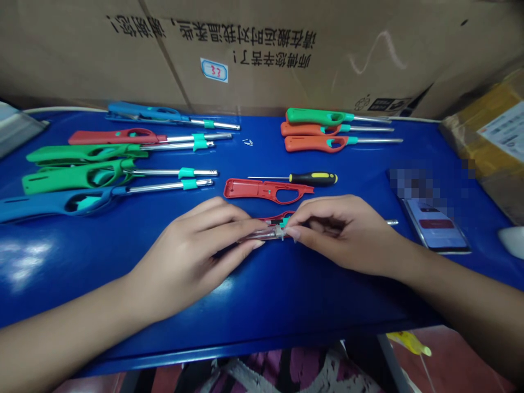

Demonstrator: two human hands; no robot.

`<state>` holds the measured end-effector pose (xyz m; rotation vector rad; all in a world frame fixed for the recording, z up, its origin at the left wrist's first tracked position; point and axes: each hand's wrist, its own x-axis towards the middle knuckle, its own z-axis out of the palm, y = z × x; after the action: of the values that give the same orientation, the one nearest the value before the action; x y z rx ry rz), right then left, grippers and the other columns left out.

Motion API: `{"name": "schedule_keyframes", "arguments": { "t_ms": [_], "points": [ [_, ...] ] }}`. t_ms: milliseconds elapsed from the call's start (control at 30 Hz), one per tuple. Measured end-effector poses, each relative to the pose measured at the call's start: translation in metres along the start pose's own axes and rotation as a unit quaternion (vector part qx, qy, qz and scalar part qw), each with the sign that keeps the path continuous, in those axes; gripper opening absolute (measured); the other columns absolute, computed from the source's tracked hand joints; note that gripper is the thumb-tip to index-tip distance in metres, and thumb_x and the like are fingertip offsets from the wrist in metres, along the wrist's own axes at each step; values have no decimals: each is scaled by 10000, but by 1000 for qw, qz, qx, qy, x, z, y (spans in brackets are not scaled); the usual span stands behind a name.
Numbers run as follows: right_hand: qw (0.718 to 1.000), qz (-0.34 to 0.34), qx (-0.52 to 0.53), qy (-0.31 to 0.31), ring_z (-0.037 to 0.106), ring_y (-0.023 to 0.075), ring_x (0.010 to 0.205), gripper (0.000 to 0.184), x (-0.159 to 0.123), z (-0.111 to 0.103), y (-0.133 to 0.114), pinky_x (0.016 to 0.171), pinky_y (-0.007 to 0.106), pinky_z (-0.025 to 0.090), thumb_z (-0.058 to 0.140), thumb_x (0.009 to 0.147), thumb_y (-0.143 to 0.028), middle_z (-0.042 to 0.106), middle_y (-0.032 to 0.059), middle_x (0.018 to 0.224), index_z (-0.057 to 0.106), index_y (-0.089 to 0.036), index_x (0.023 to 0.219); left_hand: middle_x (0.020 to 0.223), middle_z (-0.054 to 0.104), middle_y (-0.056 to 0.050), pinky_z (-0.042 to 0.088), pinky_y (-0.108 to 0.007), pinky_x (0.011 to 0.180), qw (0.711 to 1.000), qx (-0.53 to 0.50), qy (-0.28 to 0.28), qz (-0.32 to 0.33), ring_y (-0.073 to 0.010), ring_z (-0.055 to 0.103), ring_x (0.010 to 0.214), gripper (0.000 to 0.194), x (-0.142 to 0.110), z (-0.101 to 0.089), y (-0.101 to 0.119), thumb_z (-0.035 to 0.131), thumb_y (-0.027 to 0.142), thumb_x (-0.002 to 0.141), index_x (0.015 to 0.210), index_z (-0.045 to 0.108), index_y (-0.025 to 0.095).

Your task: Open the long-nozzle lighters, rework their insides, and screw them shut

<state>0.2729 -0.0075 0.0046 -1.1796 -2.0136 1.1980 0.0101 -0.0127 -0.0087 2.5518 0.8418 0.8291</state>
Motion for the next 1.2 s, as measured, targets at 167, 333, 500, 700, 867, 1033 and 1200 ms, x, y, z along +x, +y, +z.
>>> {"name": "schedule_keyframes", "arguments": {
  "t_ms": [167,333,500,700,867,1033,1200],
  "points": [
    [1000,14,2,-9,482,83,558,174,-1,2,3,496,224,377,670,961,-257,686,15,720,786,-147,891,1072,755,-57,563,-271,880,1000,5,4,12,-152,678,964,236,1,-2,1,694,150,1002,1236,728,153],
    [1000,12,6,-19,600,116,651,182,-1,1,3,563,243,442,659,975,-262,729,36,779,765,-161,868,1075,758,-56,564,-278,888,1000,16,11,23,-154,681,958,249,1,-3,2,702,143,994,1241,725,159],
    [1000,3,6,-25,670,145,755,153,-1,0,5,632,260,494,657,981,-237,778,56,856,774,-166,911,1066,761,-47,577,-286,872,1000,9,8,16,-158,685,952,242,1,-2,1,692,160,1005,1245,715,182],
    [999,-17,-26,-9,520,87,571,152,0,-1,2,509,234,391,662,968,-227,711,11,732,785,-154,917,1056,771,-55,582,-292,843,1000,12,9,10,-170,696,936,230,2,-2,1,685,174,1009,1234,730,189],
    [997,-46,-60,9,454,67,535,117,0,-4,1,482,217,359,684,942,-175,686,-9,715,784,-160,882,1038,765,-54,570,-290,830,1000,8,12,2,-165,687,926,226,2,-2,-1,680,175,1011,1229,739,170],
    [997,-61,-54,11,471,72,558,120,-1,-1,6,502,214,377,679,960,-179,705,4,745,786,-148,915,1046,758,-57,561,-276,854,1000,-4,11,1,-152,675,935,231,1,0,-2,685,154,1006,1231,736,147],
    [997,-64,-41,-2,465,67,560,118,0,1,8,486,212,357,669,971,-179,725,12,798,774,-156,922,1011,761,-57,575,-284,818,1000,-14,9,-8,-163,683,904,222,1,-1,0,680,165,1005,1216,747,160]
  ]
}}
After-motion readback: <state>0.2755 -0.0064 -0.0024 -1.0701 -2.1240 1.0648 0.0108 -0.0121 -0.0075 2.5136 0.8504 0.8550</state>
